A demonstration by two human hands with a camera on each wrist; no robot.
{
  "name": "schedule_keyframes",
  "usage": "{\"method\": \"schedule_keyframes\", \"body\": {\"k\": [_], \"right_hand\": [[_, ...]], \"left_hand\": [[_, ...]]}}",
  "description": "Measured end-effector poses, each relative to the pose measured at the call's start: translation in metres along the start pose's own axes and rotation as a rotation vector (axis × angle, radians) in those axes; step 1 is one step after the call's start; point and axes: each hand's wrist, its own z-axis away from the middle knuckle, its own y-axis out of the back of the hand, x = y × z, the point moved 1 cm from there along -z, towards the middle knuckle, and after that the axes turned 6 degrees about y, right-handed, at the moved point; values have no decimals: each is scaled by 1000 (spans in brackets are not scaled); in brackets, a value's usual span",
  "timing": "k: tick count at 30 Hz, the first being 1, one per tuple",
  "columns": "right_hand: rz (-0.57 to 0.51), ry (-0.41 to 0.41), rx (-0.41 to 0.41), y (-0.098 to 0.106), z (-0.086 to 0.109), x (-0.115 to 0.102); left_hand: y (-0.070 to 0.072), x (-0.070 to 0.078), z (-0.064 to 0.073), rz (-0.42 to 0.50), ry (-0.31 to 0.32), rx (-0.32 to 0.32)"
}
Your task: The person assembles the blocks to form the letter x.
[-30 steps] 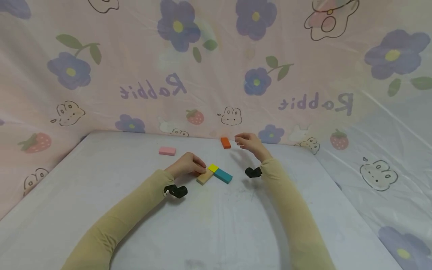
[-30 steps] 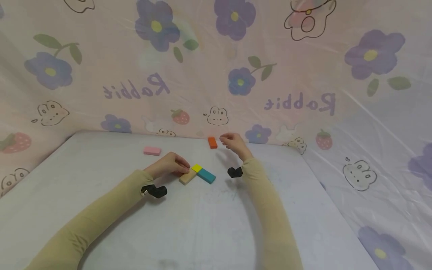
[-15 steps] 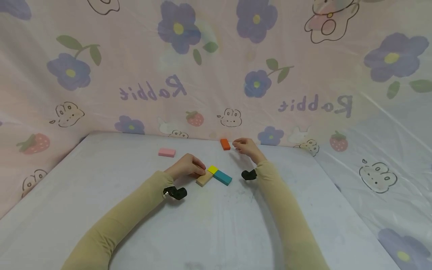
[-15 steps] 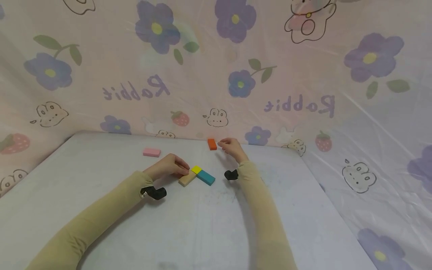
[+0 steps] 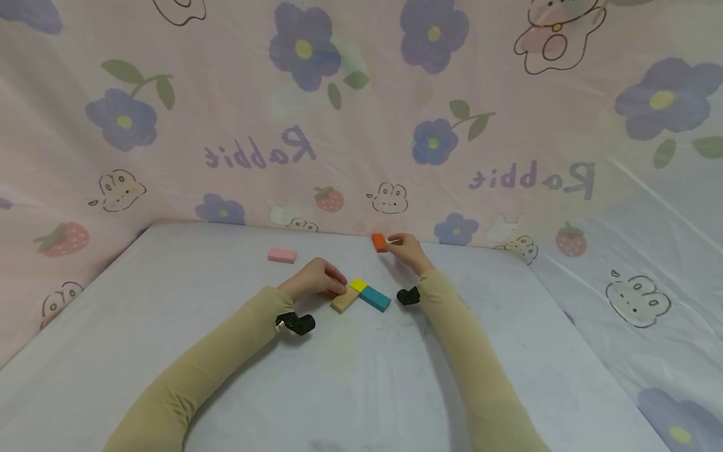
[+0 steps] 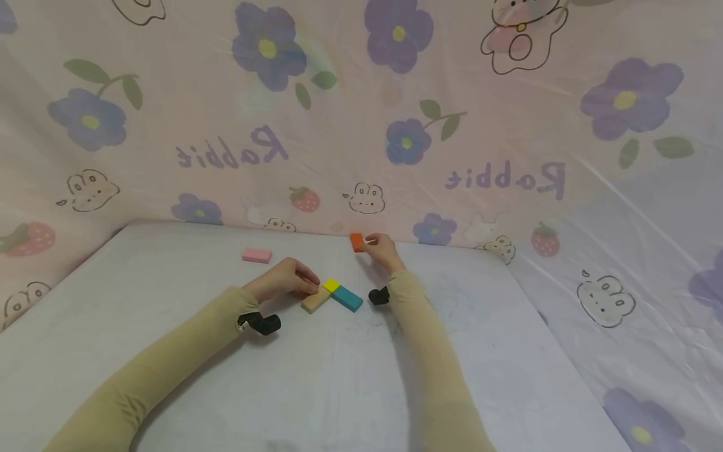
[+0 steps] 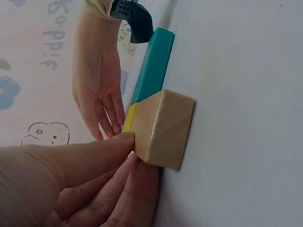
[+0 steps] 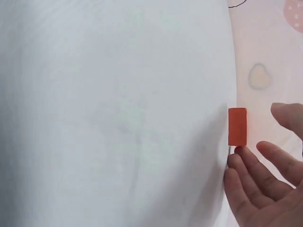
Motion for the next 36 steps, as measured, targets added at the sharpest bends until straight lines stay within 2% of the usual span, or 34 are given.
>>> {"method": "schedule_keyframes", "body": {"k": [13,21,26,31,36], "right_hand": [[53,-9,4,-6,-3,-1],[42,-23,-65,0,-7,2],[56,-15,-95,1,-11,4],[86,-24,-88,0,-18,6],[108,-17,-72,-2,-18,4]], "left_hand": [[1,3,2,9,13,-26],[-1,2,-1,8,12,-3],[-1,0,-1,8,5,-9],[0,-1,-2,25,-7,-13],[1,-1,-1,36,-5,-16]]}}
